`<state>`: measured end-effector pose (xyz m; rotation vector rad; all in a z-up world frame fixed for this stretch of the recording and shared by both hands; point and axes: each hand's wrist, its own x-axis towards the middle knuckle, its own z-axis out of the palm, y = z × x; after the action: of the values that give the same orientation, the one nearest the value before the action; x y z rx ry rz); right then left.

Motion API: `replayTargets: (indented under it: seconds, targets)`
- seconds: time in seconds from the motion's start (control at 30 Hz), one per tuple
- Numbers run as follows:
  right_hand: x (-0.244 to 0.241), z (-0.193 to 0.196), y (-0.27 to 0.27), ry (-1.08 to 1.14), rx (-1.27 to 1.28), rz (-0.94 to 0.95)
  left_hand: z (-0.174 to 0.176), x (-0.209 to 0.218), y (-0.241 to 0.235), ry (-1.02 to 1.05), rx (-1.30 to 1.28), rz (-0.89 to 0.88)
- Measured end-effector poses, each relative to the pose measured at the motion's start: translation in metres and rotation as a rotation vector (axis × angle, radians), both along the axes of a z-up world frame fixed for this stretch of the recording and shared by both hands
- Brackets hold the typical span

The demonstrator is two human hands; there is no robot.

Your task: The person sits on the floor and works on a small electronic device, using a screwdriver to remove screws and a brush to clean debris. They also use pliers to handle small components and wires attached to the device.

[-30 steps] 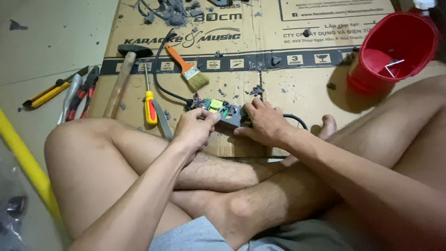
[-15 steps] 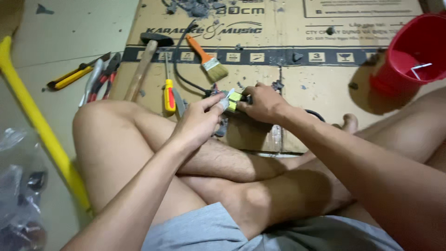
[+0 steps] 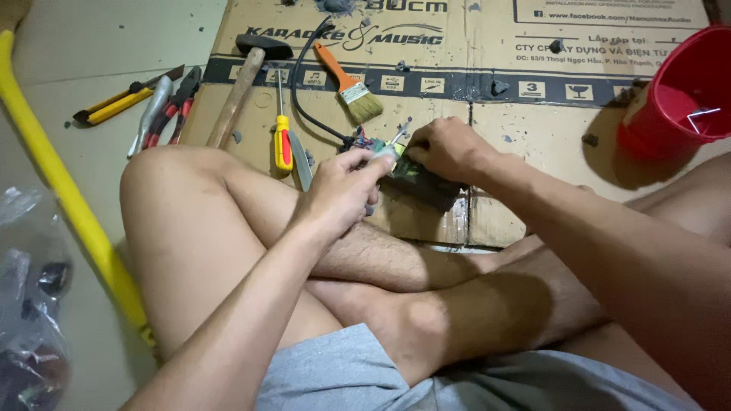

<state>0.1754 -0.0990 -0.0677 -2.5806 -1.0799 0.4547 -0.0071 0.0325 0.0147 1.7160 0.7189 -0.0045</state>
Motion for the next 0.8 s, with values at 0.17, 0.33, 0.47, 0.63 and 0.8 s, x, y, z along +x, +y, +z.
replayTargets:
  seconds: [0.17, 0.33, 0.47, 0.63, 0.8]
  targets:
    - [0.012, 0.002, -0.009, 0.186, 0.047, -0.159, 0.002, 0.003, 0.008, 0.062, -0.161, 0.061]
    - [-0.026, 0.036, -0.009, 0.329, 0.021, -0.262, 0.006, 0.003, 0.006, 0.09, -0.197, 0.065]
    - [-0.019, 0.032, 0.003, 0.342, 0.026, -0.194, -0.006, 0.007, 0.007, 0.082, -0.141, 0.038]
    - [-0.017, 0.027, -0.002, 0.274, 0.014, -0.088, -0.009, 0.008, 0.01, 0.11, -0.077, 0.007]
    - [-0.003, 0.01, -0.001, 0.251, 0.058, -0.065, -0.002, 0.005, 0.005, 0.142, -0.052, 0.008]
